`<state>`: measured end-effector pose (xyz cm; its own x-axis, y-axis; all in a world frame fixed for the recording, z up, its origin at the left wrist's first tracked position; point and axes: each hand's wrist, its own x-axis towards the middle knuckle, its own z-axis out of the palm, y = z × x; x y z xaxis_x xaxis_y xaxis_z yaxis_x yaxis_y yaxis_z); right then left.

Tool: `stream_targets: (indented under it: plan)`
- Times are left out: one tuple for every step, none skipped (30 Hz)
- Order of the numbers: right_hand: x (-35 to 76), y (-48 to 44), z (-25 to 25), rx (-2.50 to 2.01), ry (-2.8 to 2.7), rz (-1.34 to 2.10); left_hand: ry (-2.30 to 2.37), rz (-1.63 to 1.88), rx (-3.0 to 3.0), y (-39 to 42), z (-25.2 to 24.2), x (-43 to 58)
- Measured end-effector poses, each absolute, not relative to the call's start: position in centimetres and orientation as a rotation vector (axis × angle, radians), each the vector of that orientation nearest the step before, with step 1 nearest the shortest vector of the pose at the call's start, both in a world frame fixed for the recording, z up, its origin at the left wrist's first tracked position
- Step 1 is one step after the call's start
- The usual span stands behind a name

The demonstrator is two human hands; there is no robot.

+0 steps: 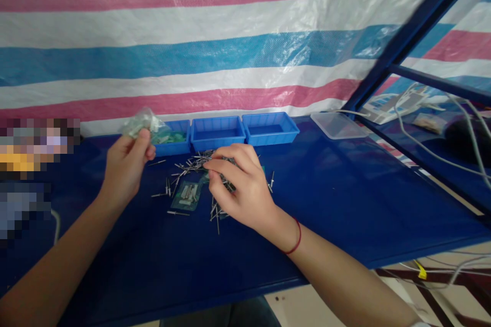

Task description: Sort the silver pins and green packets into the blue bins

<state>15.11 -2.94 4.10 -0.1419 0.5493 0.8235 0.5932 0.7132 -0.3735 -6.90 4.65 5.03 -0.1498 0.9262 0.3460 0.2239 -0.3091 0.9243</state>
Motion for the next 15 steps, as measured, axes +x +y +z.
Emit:
stream_targets:
  plan:
    - [15.1, -3.0, 4.1, -0.895, -1.803, -0.045, 1.362, 1.565, 1.569, 5.1, 5.2, -7.4]
    - [15.0, -3.0, 4.1, -0.890, -1.810, -0.041, 1.394, 1.604, 1.609, 5.6, 5.4, -7.8]
    - [14.9, -3.1, 4.1, -0.887, -1.819, -0.038, 1.448, 1.609, 1.656, 6.0, 5.5, -8.2]
    - [14.9, -3.1, 4.1, -0.882, -1.828, -0.036, 1.536, 1.582, 1.721, 6.3, 5.5, -8.5]
    - [14.8, -3.1, 4.1, -0.877, -1.837, -0.034, 1.655, 1.509, 1.815, 6.6, 5.3, -8.8]
    - [14.8, -3.2, 4.1, -0.872, -1.847, -0.032, 1.795, 1.398, 1.934, 6.9, 5.1, -8.9]
    - [14.7, -3.2, 4.1, -0.867, -1.856, -0.030, 1.934, 1.269, 2.067, 7.0, 4.8, -9.0]
    - [14.7, -3.1, 4.1, -0.863, -1.863, -0.028, 2.055, 1.150, 2.186, 7.1, 4.4, -9.1]
    - [14.7, -3.1, 4.1, -0.864, -1.866, -0.025, 2.140, 1.053, 2.286, 7.1, 4.1, -9.1]
    - [14.8, -3.0, 4.1, -0.866, -1.868, -0.022, 2.193, 0.998, 2.354, 7.1, 3.9, -9.0]
    - [14.8, -2.9, 4.1, -0.868, -1.870, -0.021, 2.218, 0.980, 2.399, 7.0, 3.7, -9.0]
    - [14.9, -2.8, 4.1, -0.871, -1.873, -0.020, 2.219, 0.989, 2.428, 6.9, 3.6, -9.0]
    - [15.0, -2.7, 4.0, -0.876, -1.885, -0.014, 2.201, 1.014, 2.450, 6.8, 3.6, -9.1]
    - [15.1, -2.6, 3.9, -0.881, -1.914, -0.005, 2.160, 1.035, 2.478, 6.6, 3.7, -9.1]
    - [15.1, -2.5, 3.7, -0.889, -1.966, 0.007, 2.099, 1.041, 2.516, 6.5, 3.7, -9.1]
